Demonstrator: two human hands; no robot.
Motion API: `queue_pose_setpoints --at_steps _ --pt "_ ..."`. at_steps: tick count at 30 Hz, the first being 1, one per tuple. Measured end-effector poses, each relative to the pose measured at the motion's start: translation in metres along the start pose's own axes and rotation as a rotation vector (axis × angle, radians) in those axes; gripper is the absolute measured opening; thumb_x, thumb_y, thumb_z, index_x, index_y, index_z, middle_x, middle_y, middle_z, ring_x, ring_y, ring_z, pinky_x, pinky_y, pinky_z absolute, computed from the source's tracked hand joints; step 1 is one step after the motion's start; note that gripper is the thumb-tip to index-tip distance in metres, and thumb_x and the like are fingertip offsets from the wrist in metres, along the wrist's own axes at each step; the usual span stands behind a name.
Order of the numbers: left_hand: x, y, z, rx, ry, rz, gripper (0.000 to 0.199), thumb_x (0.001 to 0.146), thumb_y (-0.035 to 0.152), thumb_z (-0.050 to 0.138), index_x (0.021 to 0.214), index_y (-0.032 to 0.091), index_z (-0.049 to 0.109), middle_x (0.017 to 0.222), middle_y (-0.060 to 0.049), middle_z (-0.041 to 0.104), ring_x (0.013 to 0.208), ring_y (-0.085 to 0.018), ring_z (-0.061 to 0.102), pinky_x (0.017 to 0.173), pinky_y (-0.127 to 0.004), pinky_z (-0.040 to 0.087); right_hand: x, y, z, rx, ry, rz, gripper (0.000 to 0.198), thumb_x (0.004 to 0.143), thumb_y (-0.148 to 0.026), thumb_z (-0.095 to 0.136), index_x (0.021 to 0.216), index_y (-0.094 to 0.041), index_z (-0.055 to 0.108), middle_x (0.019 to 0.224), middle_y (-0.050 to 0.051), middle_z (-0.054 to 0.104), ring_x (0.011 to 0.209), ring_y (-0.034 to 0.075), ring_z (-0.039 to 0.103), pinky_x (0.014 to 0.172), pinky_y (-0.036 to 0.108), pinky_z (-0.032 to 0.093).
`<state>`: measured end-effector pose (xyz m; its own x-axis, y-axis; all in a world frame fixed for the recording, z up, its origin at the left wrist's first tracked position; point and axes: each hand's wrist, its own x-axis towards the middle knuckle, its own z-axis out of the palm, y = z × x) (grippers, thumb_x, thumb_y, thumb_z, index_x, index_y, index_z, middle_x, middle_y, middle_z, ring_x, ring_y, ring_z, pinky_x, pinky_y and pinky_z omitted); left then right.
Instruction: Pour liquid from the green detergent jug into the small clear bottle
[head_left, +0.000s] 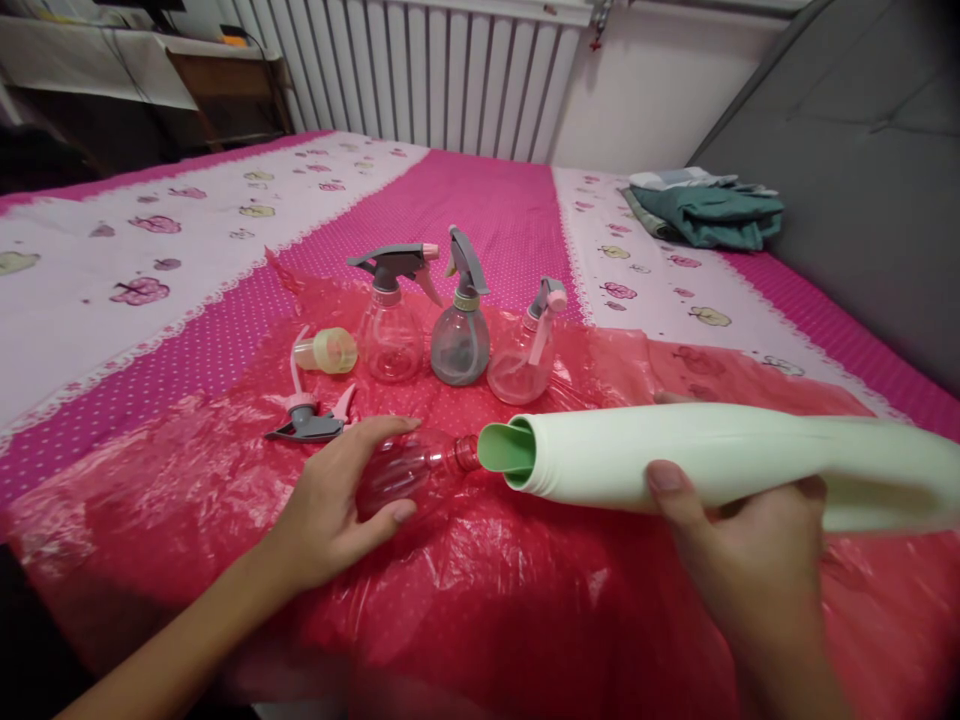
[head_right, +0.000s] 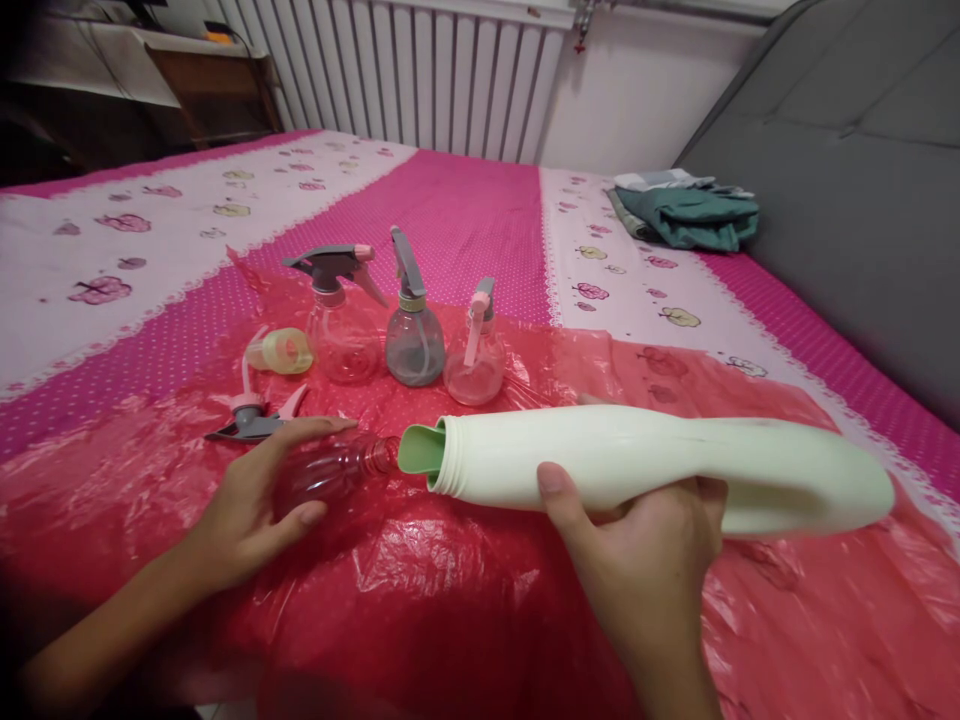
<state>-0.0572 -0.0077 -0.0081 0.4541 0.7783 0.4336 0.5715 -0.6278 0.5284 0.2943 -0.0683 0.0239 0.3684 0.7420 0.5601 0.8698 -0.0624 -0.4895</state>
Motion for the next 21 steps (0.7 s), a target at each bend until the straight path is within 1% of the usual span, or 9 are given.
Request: queue_pose_setpoints --at_steps 3,7,12,18,21 --pt "0.0000 0.0000 0.0001 0.000 0.000 0.000 0.051 0.101 0.048 0.061 0.148 0.031 0.051 0.142 -0.009 0.070 0.127 -0.034 0.071 0.105 -0.048 0.057 0.0010 -0.0016 -0.0008 0.038 0.003 0.032 0.065 0.085 -0.079 0.057 0.095 -0.017 0.072 0.084 0.013 0.065 0.099 0.034 0.064 0.100 0.056 0.053" --pt "-0.0004 -0.0010 0.0009 0.002 0.004 0.001 0.051 0.102 0.049 0.060 0.148 0.031 0.051 0.142 -0.009 0.070 0.127 -0.034 0.071 0.106 -0.048 0.057 0.0014 -0.0012 -0.0005 0.052 -0.006 0.036 0.067 0.086 -0.079 0.056 0.101 -0.016 0.073 0.088 0.013 0.066 0.101 0.035 0.064 0.099 0.055 0.053" --pt "-0.0007 -0.0014 0.0013 0.006 0.009 0.012 0.050 0.102 0.049 0.059 0.148 0.030 0.051 0.142 -0.009 0.070 0.127 -0.033 0.071 0.105 -0.047 0.057 0.0001 0.0021 0.0015 0.056 0.000 0.048 0.071 0.085 -0.080 0.057 0.106 -0.015 0.074 0.092 0.014 0.068 0.099 0.034 0.063 0.096 0.054 0.053" --pt "-0.0008 -0.0014 0.0007 0.014 0.011 0.018 0.050 0.102 0.048 0.059 0.148 0.030 0.051 0.141 -0.010 0.070 0.126 -0.033 0.071 0.105 -0.047 0.057 0.0007 0.0012 0.0012 0.055 0.019 0.047 0.068 0.083 -0.082 0.058 0.094 -0.017 0.072 0.085 0.013 0.066 0.097 0.034 0.064 0.098 0.055 0.054" --pt "-0.0011 -0.0015 0.0004 0.014 0.009 0.019 0.050 0.102 0.048 0.059 0.148 0.030 0.051 0.141 -0.010 0.070 0.127 -0.033 0.071 0.105 -0.047 0.057 0.0009 0.0009 0.0006 0.015 0.020 0.008 0.068 0.085 -0.083 0.055 0.093 -0.017 0.071 0.081 0.012 0.065 0.095 0.034 0.065 0.096 0.055 0.054"
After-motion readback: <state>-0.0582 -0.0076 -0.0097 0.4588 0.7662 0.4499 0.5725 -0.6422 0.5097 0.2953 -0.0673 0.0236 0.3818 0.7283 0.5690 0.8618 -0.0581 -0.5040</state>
